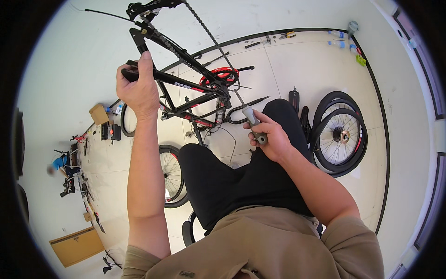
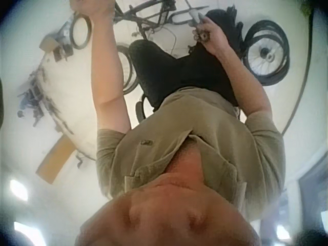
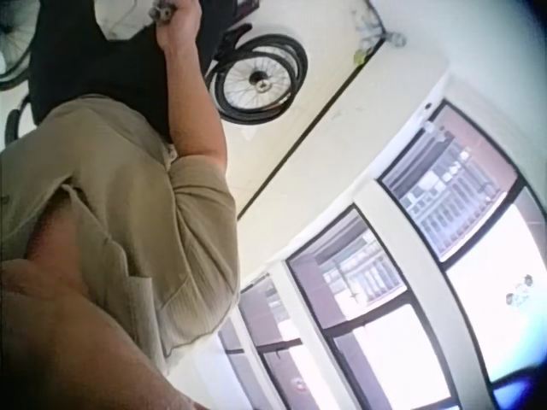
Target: The person adjusts the rear derailleur and cable tension on an inverted bicycle using a screwdriver. They repeatedly tighten and loosen the cable anchor bolt and make small adjustments to the derailleur while the bike remains upside down.
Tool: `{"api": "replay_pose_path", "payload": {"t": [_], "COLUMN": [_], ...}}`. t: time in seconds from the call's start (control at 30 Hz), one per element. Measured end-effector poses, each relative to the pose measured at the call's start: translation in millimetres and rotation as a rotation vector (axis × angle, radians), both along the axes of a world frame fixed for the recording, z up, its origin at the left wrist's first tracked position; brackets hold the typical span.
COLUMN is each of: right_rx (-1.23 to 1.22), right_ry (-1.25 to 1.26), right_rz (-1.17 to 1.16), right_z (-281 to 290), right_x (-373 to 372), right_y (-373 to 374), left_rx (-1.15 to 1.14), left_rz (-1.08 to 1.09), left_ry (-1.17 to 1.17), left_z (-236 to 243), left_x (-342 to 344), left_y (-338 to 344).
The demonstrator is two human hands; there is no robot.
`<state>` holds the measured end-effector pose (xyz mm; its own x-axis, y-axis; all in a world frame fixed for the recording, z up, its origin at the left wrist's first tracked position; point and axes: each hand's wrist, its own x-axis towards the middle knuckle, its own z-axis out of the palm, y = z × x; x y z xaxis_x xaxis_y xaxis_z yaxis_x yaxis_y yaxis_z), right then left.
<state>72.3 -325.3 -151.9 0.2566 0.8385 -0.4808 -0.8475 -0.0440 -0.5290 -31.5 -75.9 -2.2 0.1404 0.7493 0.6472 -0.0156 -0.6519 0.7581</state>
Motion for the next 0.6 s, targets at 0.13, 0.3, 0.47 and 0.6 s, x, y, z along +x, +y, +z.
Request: {"api": "replay_pose_path", "payload": {"t": [0.13,0.3,0.47,0.6], "right_rx": [-0.016,-0.059,-0.138,-0.227], "right_ry": [0.009,-0.074,-0.287,-0.674], "right_rz": [0.069,0.099,0.059,0.0], "right_z": [-9,-10,-13,-12], "right_x": [1,-7,-10,-7], "right_y": [-2,-2,7,45], "left_rx": [0.032,0.025,0.075,0.048], "left_rz": [0.012,-0.014,-0.004,0.018], "left_ry": [0.017,-0.009,0.031,0.027], "left_z": [0,1,0,1], "left_x": [-1,0,0,-3], "left_y": [-2,-3,-6,-8]}}
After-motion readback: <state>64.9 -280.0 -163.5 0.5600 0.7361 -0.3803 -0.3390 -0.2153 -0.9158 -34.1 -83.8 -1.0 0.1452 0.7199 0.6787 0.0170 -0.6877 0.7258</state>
